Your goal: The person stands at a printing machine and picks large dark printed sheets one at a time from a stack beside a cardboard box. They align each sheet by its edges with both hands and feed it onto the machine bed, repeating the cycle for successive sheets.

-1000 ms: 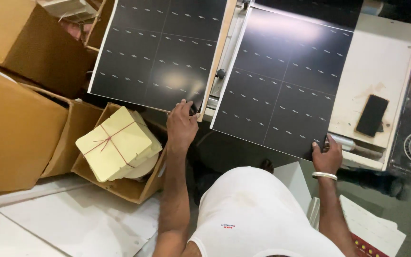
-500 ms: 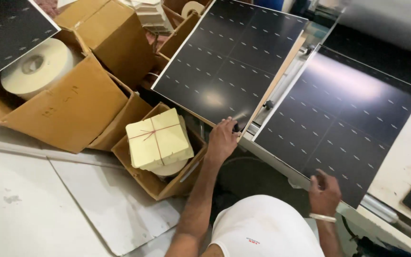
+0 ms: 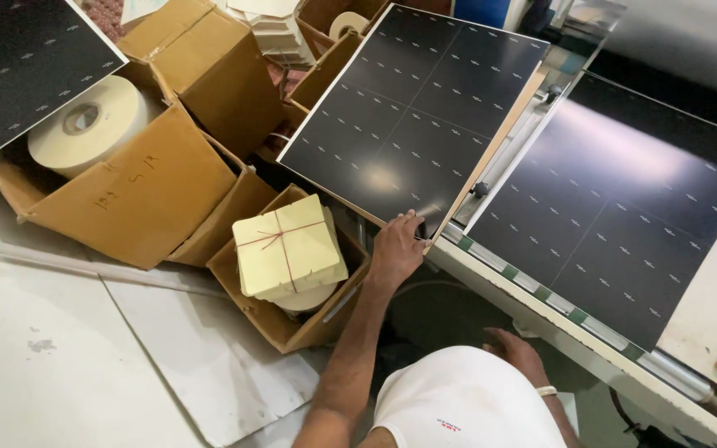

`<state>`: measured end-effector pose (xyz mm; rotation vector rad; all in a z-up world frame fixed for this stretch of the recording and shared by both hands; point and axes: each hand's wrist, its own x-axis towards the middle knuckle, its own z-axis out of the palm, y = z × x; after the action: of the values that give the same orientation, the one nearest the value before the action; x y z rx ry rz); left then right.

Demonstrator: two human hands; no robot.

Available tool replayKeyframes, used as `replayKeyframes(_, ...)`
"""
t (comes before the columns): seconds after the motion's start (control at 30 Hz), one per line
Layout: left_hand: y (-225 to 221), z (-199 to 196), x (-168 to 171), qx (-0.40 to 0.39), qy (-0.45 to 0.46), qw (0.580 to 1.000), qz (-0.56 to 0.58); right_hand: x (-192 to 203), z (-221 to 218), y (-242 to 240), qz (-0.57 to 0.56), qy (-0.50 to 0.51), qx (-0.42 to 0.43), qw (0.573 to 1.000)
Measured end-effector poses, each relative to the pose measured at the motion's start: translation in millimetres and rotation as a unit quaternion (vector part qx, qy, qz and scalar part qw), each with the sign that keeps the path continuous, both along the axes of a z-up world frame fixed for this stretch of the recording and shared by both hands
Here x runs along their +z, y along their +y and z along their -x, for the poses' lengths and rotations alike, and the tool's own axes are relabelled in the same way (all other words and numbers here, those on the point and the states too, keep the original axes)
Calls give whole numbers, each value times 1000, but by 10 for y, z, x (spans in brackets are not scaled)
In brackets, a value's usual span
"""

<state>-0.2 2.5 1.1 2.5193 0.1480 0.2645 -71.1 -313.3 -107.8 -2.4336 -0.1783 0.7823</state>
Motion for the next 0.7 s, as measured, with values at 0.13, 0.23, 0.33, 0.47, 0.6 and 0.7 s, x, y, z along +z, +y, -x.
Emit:
replayKeyframes(0.13, 12, -5, 339, -7, -48, 999, -17, -211, 1, -133, -32, -101, -8, 994)
replayKeyframes(0.23, 131, -144, 887, -5, 141, 989, 45, -307, -119, -189, -16, -21, -12, 1000)
replayKeyframes(0.33, 110, -131, 879, 44, -187, 981, 34, 7, -203, -159, -156, -29, -106, 982)
replayKeyframes(0.47, -282, -115, 671, -43, -308, 948, -73, 118, -511, -174, -352, 11, -165, 921)
replayKeyframes(0.6, -936, 290, 430, -196, -222, 950, -97, -227, -891, -237, -545, 107, -221, 802)
replayKeyframes(0.7, -1017, 364, 283, -255, -195, 944, -71, -318, -1176, -275, -492, 99, -266, 823)
